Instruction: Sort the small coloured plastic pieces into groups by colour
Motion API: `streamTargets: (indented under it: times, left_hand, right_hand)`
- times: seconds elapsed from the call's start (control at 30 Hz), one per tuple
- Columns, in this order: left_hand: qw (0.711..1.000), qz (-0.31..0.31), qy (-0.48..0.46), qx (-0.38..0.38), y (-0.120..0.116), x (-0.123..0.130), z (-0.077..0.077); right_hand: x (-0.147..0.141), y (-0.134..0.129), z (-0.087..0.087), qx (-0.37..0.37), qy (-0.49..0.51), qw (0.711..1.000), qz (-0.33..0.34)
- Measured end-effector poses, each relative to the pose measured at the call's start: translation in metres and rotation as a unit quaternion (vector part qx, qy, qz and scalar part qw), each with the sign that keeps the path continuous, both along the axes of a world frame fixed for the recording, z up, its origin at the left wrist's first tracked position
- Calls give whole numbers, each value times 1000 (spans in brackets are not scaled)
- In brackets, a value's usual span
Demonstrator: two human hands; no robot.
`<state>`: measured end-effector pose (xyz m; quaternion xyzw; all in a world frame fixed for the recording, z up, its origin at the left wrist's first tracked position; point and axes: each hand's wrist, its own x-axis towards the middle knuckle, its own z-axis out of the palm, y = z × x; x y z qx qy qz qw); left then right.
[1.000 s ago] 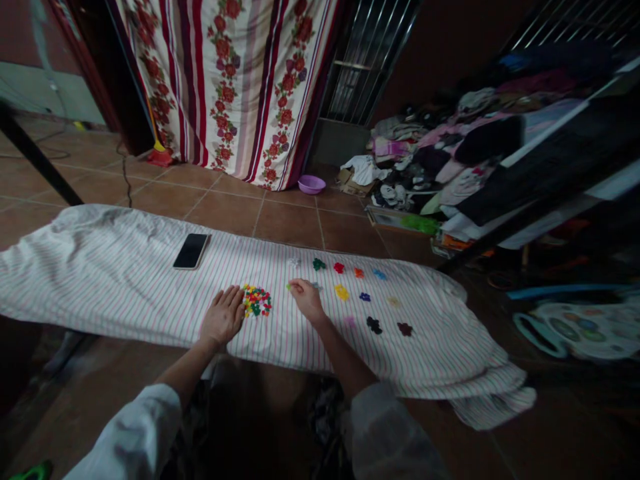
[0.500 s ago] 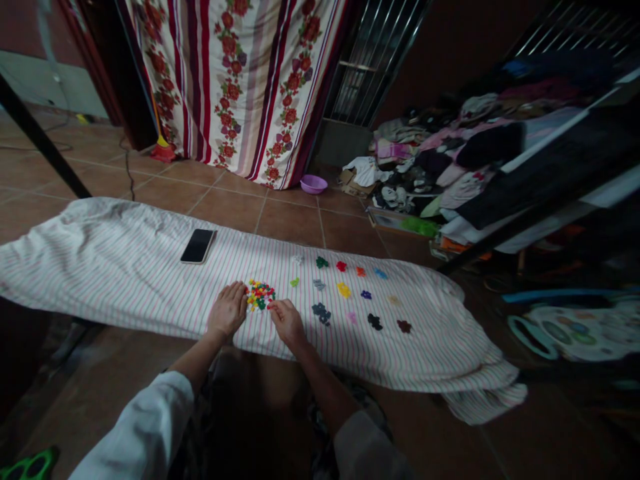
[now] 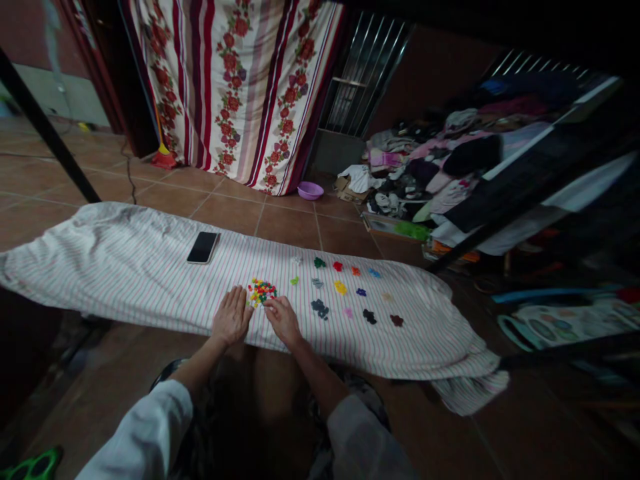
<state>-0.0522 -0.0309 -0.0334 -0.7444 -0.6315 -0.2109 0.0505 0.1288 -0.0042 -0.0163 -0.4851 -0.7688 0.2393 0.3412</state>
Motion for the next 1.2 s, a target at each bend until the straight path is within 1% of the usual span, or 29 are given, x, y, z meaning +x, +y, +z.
streamTargets:
  times: [0.1,0.17,0.27,0.33,0.4,0.47,0.57,0.67,0.8,0.9,1.1,1.2]
  left_hand:
    - [998,61,22,-16,-13,8,-2]
    - [996,74,36,-30,-21,10,-2]
    - [996,48,66,-44,-32,6,-1]
    - [995,24,85,-51,-40,3,1]
    - [993,14,94,-69,-45,1,4]
    - [990,17,93,-101,-48,1,10]
    - [984,13,88,-157,-51,5,20]
    - [979,2,83,-188,-53,9,29]
    - [971,-2,90,-220,-57,10,35]
    - [967,-8,99,-233,-60,9,39]
    - [959,-13,116,-260,-63,7,49]
    - [956,-21,124,-264,-63,7,54]
  right_hand:
    - [-15,0,1,3,-18,999,-31]
    - [-21,-1,1,-7,-12,997,-78]
    - [-18,-3,-1,-13,-3,990,-143]
    - [-10,-7,-2,-12,-13,988,-157]
    - [-2,-11,-3,-12,-26,987,-158]
    - [5,-15,-3,-12,-34,987,-154]
    - [10,-21,-3,-14,-40,991,-125]
    - [13,-27,-5,-12,-43,995,-93]
    - [18,-36,-9,-10,-50,996,-68]
    - [24,-43,-10,-18,-59,996,-62]
    - [31,-54,-6,-46,-99,993,-49]
    - [33,-57,-4,-55,-109,991,-54]
